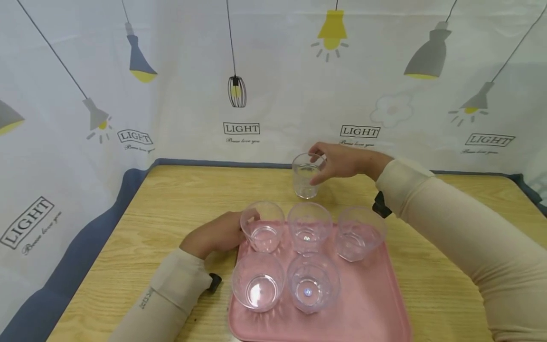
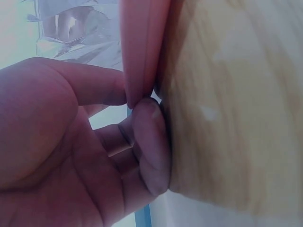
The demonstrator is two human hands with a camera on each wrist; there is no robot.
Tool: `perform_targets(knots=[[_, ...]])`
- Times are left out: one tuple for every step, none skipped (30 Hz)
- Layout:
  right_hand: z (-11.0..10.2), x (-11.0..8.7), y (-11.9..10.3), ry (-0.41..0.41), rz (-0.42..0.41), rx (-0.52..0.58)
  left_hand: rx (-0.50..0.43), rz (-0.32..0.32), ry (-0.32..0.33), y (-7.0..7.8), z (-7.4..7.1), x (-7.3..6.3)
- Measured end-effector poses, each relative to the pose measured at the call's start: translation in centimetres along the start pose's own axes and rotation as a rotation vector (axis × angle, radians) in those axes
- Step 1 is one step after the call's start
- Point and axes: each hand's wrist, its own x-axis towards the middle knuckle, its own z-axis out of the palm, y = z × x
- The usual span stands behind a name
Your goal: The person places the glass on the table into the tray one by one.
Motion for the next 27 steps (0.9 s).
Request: perform_targets(knots=[[0.0,-0.2,0.1,0.011,-0.005,-0.003,0.0,-0.001,-0.001,0.0,0.0,0.0],[-0.1,-0.3,0.3,0.022,-0.011,-0.007,0.0,-0.004,-0.003,0.0,0.1,0.0],[-0.1,-0.5,0.4,0.032,-0.017,-0.007,-0.003,-0.01,-0.005,0.0,0.1,0.0],[-0.1,-0.7,0.5,0.043,-0.022,-0.003,-0.008,-0.016,-0.007,0.0,0.1,0.0],[-0.2,-0.9,0.7,0.054,-0.027,0.003,-0.008,-0.017,-0.007,0.0,0.1,0.0],[-0.2,-1.1,0.9,0.067,-0.031,0.013,-0.006,-0.017,-0.009,0.0,0.1,0.0],[-0.3,-1.3,1.1,0.083,-0.035,0.023,-0.009,-0.02,-0.011,0.1,0.1,0.0],[-0.4,-1.6,1.3,0.098,-0.04,0.035,-0.012,-0.026,-0.011,0.1,0.1,0.0],[-0.4,-1.8,1.5,0.113,-0.042,0.049,-0.014,-0.028,-0.01,0.2,0.1,0.0],[-0.5,-2.1,1.7,0.13,-0.046,0.057,-0.015,-0.029,-0.01,0.2,0.0,0.0],[-0.6,-2.4,1.9,0.147,-0.047,0.064,-0.013,-0.027,-0.01,0.3,0.0,0.0],[-0.7,-2.7,2.1,0.162,-0.049,0.071,-0.011,-0.027,-0.009,0.3,0.0,0.1],[-0.8,-3.0,2.3,0.177,-0.05,0.075,-0.011,-0.028,-0.008,0.4,0.0,0.1],[-0.9,-3.4,2.4,0.187,-0.049,0.078,-0.007,-0.029,-0.004,0.4,0.1,0.1],[-1.0,-3.7,2.5,0.195,-0.048,0.08,-0.004,-0.029,-0.001,0.4,0.1,0.1],[-1.1,-4.1,2.6,0.203,-0.049,0.078,-0.004,-0.025,0.001,0.4,0.1,0.1],[-1.2,-4.4,2.7,0.208,-0.046,0.083,0.001,-0.019,0.003,0.4,0.1,0.1],[-1.3,-4.8,2.8,0.21,-0.045,0.085,0.002,-0.02,0.004,0.4,0.0,0.1],[-1.3,-5.1,3.0,0.214,-0.044,0.087,0.0,-0.02,0.004,0.4,0.1,0.1],[-1.3,-5.4,3.2,0.217,-0.041,0.091,0.0,-0.014,0.004,0.5,0.0,0.1],[-1.3,-5.7,3.5,0.221,-0.04,0.096,-0.003,-0.008,0.001,0.5,0.0,0.0],[-1.3,-6.0,3.7,0.224,-0.036,0.104,-0.003,0.0,-0.002,0.4,0.0,0.1],[-1.3,-6.2,3.9,0.226,-0.031,0.114,-0.002,0.0,-0.004,0.4,0.0,0.0],[-1.2,-6.5,4.1,0.232,-0.026,0.12,-0.006,-0.003,-0.007,0.4,0.1,0.1],[-1.2,-6.7,4.4,0.24,-0.022,0.127,-0.004,0.001,-0.008,0.4,0.1,0.1],[-1.2,-7.0,4.6,0.248,-0.019,0.129,-0.004,0.004,-0.01,0.3,0.1,0.2],[-1.1,-7.3,4.8,0.257,-0.017,0.132,-0.007,0.001,-0.012,0.3,0.2,0.2]])
